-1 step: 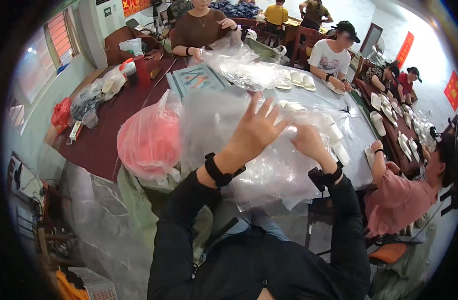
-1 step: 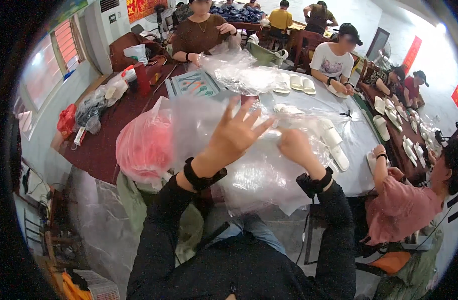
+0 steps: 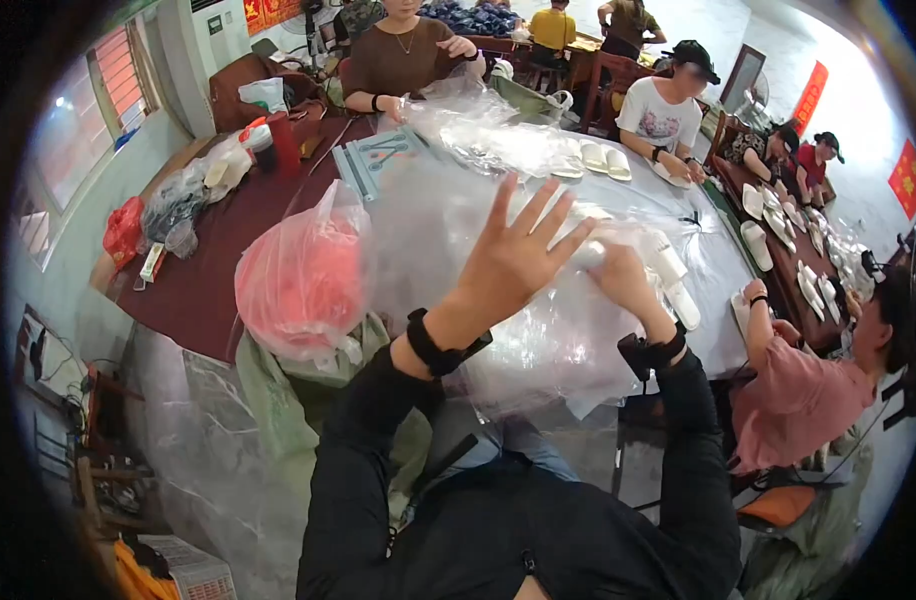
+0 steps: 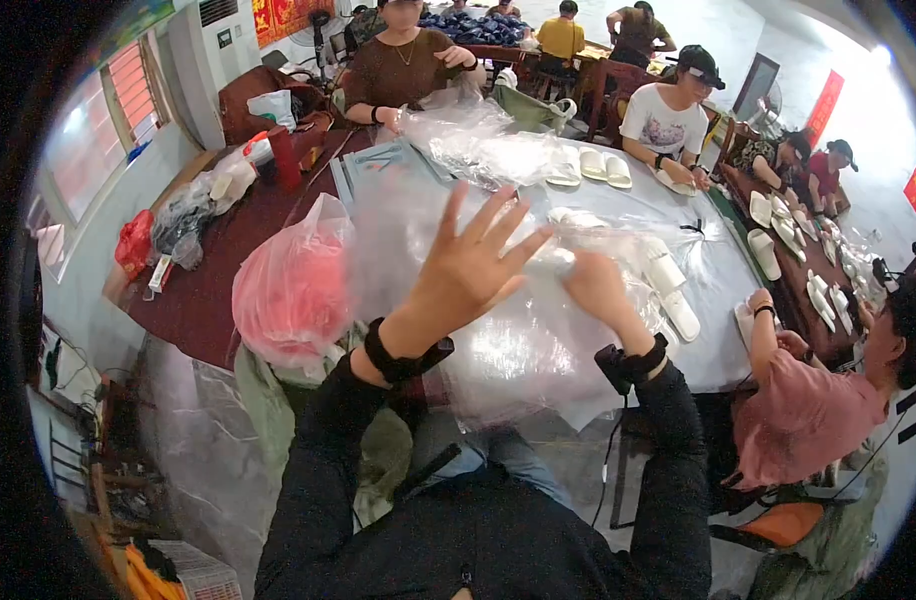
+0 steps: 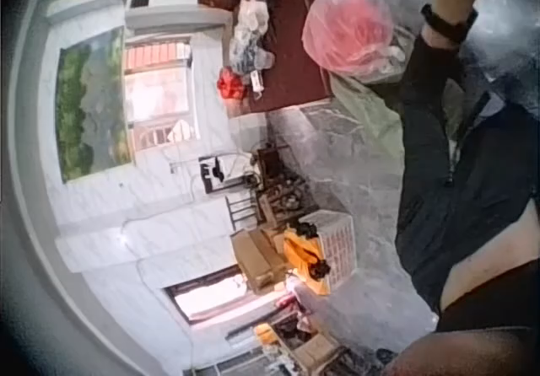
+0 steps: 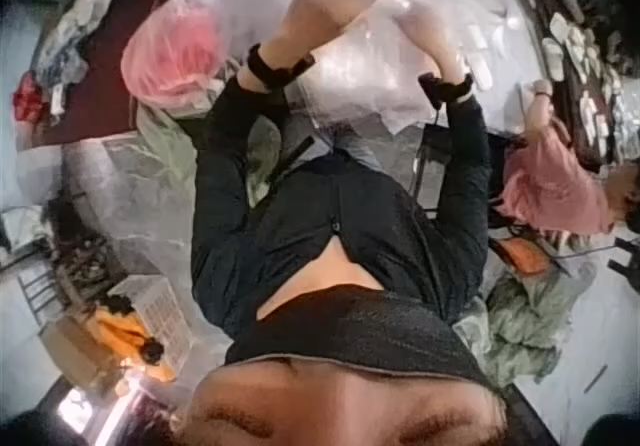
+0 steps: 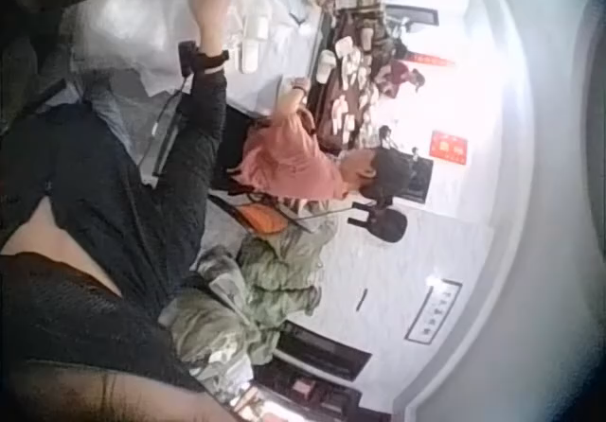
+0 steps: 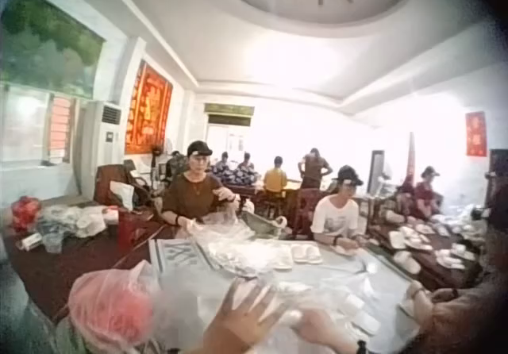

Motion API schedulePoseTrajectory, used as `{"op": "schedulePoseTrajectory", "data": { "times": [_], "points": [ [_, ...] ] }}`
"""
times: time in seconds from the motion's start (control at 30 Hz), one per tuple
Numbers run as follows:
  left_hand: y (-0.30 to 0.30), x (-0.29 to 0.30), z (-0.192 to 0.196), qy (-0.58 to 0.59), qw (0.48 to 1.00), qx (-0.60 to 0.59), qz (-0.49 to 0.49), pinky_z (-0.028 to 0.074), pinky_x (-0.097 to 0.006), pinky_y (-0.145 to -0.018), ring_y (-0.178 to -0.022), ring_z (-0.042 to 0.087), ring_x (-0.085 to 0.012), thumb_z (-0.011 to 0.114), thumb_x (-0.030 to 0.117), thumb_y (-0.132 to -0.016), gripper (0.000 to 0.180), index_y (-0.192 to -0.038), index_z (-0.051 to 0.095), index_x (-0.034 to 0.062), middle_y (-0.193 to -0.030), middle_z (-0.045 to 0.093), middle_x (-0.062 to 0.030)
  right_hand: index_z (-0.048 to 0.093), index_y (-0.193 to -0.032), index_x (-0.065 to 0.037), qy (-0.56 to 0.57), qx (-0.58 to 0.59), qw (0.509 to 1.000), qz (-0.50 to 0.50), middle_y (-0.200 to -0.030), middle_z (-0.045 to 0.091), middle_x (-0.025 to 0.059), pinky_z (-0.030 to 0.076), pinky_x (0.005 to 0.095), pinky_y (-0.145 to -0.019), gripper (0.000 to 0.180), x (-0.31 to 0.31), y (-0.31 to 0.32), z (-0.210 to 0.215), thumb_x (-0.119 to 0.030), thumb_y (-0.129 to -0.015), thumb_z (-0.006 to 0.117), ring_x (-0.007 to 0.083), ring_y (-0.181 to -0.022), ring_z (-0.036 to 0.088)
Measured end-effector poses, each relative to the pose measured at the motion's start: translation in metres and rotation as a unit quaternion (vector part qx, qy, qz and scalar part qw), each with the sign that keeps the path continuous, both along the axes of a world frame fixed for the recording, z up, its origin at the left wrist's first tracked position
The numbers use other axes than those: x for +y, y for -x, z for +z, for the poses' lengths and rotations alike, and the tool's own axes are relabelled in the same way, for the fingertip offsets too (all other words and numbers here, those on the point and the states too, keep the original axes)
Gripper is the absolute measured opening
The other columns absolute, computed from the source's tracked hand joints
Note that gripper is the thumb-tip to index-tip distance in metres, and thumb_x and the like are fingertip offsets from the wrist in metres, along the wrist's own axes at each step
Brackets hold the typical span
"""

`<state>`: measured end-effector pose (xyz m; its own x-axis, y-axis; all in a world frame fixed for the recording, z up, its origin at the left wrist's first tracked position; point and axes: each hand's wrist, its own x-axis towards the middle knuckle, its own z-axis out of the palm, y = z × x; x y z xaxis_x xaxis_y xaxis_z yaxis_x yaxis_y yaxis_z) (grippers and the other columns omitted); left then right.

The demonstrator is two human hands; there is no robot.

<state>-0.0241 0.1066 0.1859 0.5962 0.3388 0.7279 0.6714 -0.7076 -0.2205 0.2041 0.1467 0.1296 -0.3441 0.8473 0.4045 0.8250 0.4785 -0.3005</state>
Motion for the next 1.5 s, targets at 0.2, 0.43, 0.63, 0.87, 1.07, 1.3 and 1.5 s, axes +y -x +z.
{"op": "schedulePoseTrajectory", "data": {
  "times": [0.2, 0.43, 0.63, 0.87, 1.07, 1.3, 1.5],
  "points": [
    [0.008, -0.016, -0.095, 0.058, 0.957, -0.247, -0.139, 0.039, -0.047, -0.077, -0.096, 0.05, -0.0307, 0.067, 0.034, -0.076, 0.036, -0.096, 0.055, 0.0059, -0.105, 0.053, -0.0128, 0.065, -0.094, 0.002, 0.099, 0.477, 0.863, -0.13, -0.078, 0.063, 0.0024, 0.046, 0.0277, -0.063, 0.023, 0.025, -0.083, -0.016, -0.009, -0.074, 0.067, 0.012, -0.069, 0.058],
    [-0.026, 0.001, -0.225, 0.333, 0.932, 0.138, -0.03, 0.033, -0.056, -0.092, -0.122, 0.037, -0.04, 0.069, 0.051, -0.069, 0.073, -0.133, 0.042, 0.0281, -0.133, 0.04, -0.0178, 0.058, -0.105, 0.004, 0.139, 0.697, 0.692, -0.13, -0.098, 0.06, 0.0109, 0.048, 0.0308, -0.075, 0.031, 0.012, -0.158, -0.046, -0.012, -0.078, 0.062, 0.0207, -0.087, 0.059],
    [-0.021, 0.011, -0.24, 0.364, 0.893, 0.263, -0.012, 0.034, -0.054, -0.093, -0.123, 0.037, -0.04, 0.069, 0.053, -0.067, 0.075, -0.134, 0.041, 0.0331, -0.135, 0.037, -0.0192, 0.053, -0.113, 0.004, -0.024, 0.416, 0.902, -0.111, -0.105, 0.057, 0.0143, 0.05, 0.0362, -0.077, 0.034, -0.056, -0.227, -0.129, -0.02, -0.089, 0.048, 0.0244, -0.097, 0.056],
    [-0.017, 0.037, -0.222, 0.483, 0.828, 0.277, -0.063, 0.036, -0.049, -0.093, -0.118, 0.042, -0.0366, 0.066, 0.039, -0.074, 0.064, -0.133, 0.042, 0.0344, -0.13, 0.046, -0.0146, 0.049, -0.122, 0.001, 0.005, 0.45, 0.837, -0.311, -0.115, 0.054, 0.0111, 0.042, 0.0327, -0.091, 0.039, -0.059, -0.241, -0.144, -0.024, -0.093, 0.041, 0.0201, -0.108, 0.05],
    [-0.005, 0.037, -0.216, 0.439, 0.858, 0.265, -0.027, 0.036, -0.054, -0.093, -0.122, 0.041, -0.0355, 0.063, 0.024, -0.075, 0.061, -0.132, 0.043, 0.0294, -0.133, 0.044, -0.0119, 0.051, -0.119, 0.002, -0.055, 0.244, 0.925, -0.286, -0.114, 0.056, 0.0122, 0.043, 0.0334, -0.09, 0.039, -0.037, -0.262, -0.146, -0.025, -0.092, 0.044, 0.0199, -0.107, 0.052],
    [-0.003, 0.042, -0.253, 0.398, 0.897, 0.194, -0.015, 0.037, -0.055, -0.092, -0.118, 0.046, -0.0339, 0.052, 0.01, -0.079, 0.053, -0.13, 0.044, 0.0188, -0.127, 0.049, -0.0085, 0.051, -0.119, 0.001, 0.005, 0.261, 0.93, -0.258, -0.115, 0.056, 0.0115, 0.042, 0.033, -0.091, 0.038, -0.06, -0.285, -0.127, -0.024, -0.092, 0.043, 0.0192, -0.107, 0.051],
    [0.002, 0.053, -0.242, 0.22, 0.96, 0.173, -0.007, 0.041, -0.05, -0.088, -0.108, 0.054, -0.0298, 0.047, 0.018, -0.086, 0.037, -0.121, 0.054, 0.0226, -0.112, 0.061, -0.0059, 0.051, -0.119, 0.001, 0.067, 0.275, 0.927, -0.246, -0.115, 0.055, 0.0108, 0.041, 0.0327, -0.092, 0.038, -0.066, -0.27, -0.111, -0.024, -0.092, 0.042, 0.0186, -0.107, 0.051]
  ]
}}
